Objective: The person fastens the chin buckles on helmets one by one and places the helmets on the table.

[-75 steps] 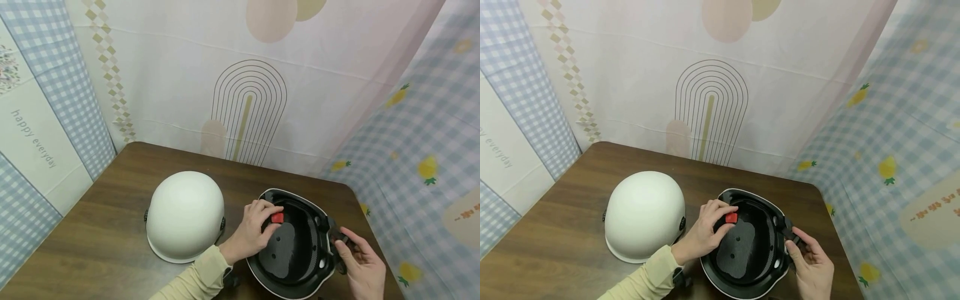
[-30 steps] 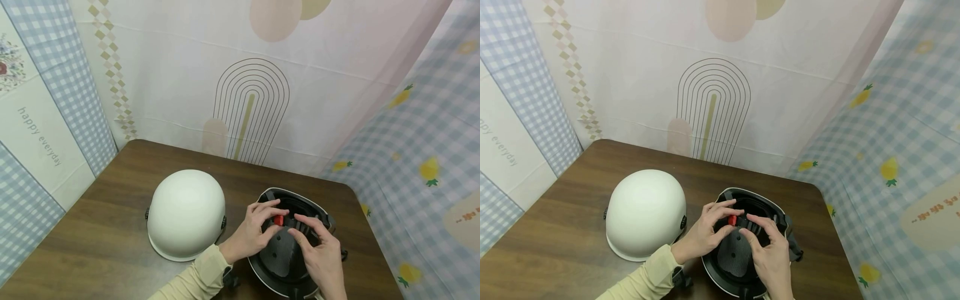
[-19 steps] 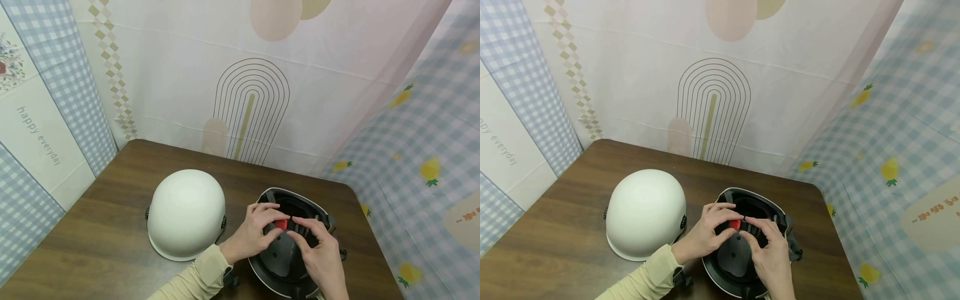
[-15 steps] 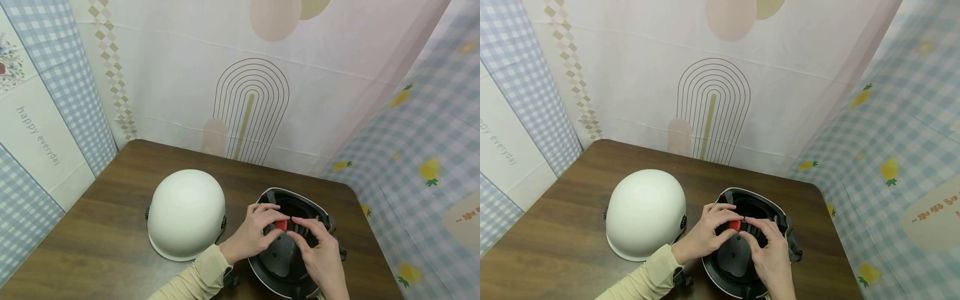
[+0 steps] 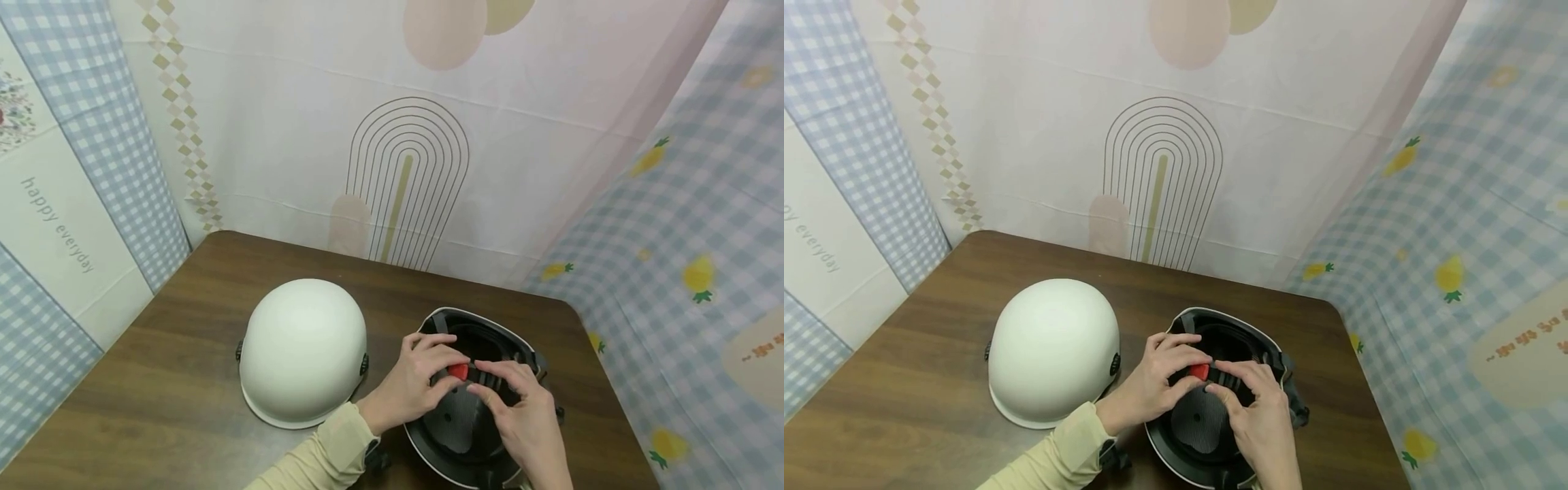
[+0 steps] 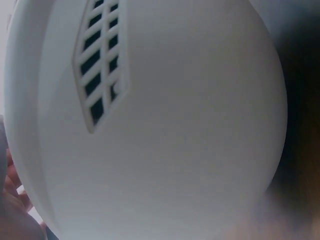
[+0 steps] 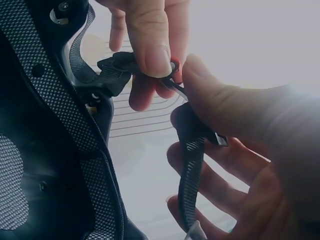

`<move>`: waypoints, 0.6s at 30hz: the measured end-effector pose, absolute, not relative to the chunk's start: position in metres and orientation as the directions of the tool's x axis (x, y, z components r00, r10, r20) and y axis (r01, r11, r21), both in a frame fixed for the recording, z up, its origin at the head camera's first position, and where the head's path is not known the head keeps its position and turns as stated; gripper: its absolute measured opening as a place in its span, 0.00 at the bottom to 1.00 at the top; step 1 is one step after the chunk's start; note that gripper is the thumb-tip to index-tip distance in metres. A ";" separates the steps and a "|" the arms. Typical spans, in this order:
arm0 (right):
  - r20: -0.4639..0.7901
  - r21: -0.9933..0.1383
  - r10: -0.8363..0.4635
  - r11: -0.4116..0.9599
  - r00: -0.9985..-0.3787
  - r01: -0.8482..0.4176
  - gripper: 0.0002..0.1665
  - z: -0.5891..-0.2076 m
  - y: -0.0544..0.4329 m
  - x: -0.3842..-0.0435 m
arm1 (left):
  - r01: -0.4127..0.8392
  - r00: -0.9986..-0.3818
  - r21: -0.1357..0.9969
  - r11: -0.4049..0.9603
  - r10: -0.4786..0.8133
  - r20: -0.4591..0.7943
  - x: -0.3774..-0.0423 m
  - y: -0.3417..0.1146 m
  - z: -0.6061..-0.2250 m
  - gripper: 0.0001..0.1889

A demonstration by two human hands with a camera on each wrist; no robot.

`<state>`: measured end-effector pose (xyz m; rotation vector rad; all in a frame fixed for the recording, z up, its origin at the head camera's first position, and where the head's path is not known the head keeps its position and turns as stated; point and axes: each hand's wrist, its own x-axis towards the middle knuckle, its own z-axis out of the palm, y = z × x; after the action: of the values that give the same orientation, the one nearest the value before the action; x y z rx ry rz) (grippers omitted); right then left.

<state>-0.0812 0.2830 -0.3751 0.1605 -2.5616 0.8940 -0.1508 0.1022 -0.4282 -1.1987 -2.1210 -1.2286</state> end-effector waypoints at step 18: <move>0.478 -0.520 0.028 0.814 -0.878 -0.257 0.25 -0.375 0.279 -0.082 | 0.857 -0.515 0.406 0.316 0.495 0.700 -0.149 0.104 -0.425 0.11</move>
<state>-0.0825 0.2794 -0.3747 0.1697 -2.5242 0.8165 -0.1488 0.1037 -0.4253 -1.1956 -2.1377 -1.0744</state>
